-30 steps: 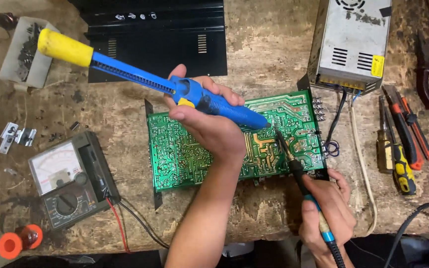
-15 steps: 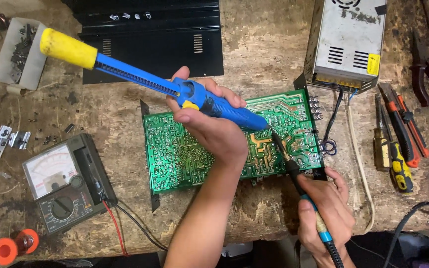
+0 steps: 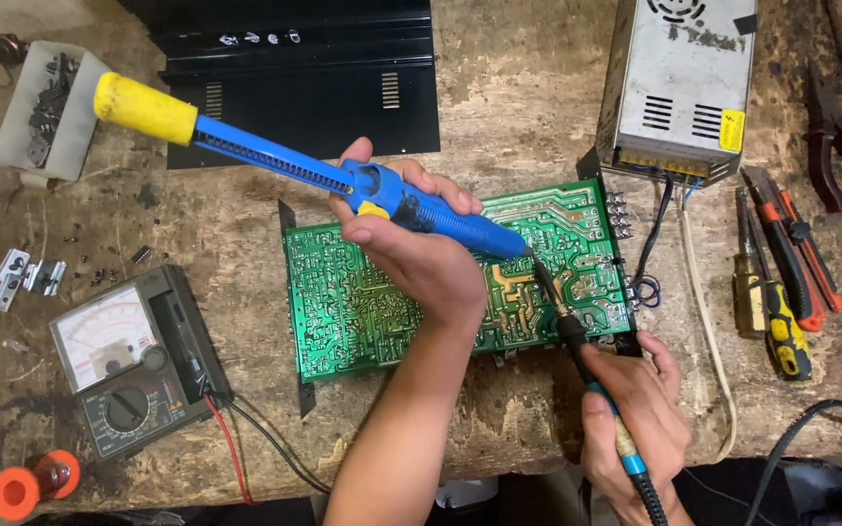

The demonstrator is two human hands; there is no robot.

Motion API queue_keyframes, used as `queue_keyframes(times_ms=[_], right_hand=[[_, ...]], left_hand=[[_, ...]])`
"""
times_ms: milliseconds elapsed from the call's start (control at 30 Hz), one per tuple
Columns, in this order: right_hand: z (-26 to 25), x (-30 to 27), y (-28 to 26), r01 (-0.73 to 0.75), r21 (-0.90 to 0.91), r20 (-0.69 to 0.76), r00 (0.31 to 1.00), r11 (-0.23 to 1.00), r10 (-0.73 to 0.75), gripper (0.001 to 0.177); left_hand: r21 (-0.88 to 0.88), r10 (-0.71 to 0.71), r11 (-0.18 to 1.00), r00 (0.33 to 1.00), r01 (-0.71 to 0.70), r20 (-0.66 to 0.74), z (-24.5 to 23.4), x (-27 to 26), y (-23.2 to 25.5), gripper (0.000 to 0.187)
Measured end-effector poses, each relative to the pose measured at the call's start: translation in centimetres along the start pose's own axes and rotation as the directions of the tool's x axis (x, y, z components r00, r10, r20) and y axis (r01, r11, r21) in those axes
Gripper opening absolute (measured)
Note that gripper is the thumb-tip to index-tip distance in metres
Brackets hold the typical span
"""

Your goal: The person uses multimeter probes to test points on a green circuit board. They then use a soldering iron and a hot air gun to work on the board's components.

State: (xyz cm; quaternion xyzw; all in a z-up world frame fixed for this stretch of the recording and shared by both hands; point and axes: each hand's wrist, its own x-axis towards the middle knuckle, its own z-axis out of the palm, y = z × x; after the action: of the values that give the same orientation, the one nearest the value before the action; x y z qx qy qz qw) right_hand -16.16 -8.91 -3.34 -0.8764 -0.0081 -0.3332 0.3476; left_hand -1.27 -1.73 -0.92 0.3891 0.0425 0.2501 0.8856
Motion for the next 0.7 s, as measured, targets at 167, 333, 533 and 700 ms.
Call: queue_keyframes(times_ms=[167, 333, 533, 700], right_hand=[[0.0, -0.2, 0.1, -0.01, 0.018, 0.004, 1.0, 1.0, 0.01, 0.025], [0.1, -0.2, 0.3, -0.004, 0.026, -0.002, 1.0, 1.0, 0.004, 0.025], [0.1, -0.5, 0.5, -0.005, 0.027, -0.007, 1.0, 1.0, 0.005, 0.026], [-0.7, -1.4, 0.7, -0.058, 0.109, -0.122, 0.99, 0.992, 0.072, 0.032]], left_hand=[[0.008, -0.006, 1.0, 1.0, 0.006, -0.01, 0.0, -0.1, -0.4, 0.065], [0.005, 0.035, 0.999, 0.999, -0.035, 0.003, 0.0, -0.7, -0.5, 0.062], [0.031, 0.053, 0.998, 0.998, -0.052, -0.027, 0.3, -0.6, -0.4, 0.046], [-0.136, 0.001, 0.991, 0.997, -0.011, -0.073, -0.3, -0.4, 1.8, 0.058]])
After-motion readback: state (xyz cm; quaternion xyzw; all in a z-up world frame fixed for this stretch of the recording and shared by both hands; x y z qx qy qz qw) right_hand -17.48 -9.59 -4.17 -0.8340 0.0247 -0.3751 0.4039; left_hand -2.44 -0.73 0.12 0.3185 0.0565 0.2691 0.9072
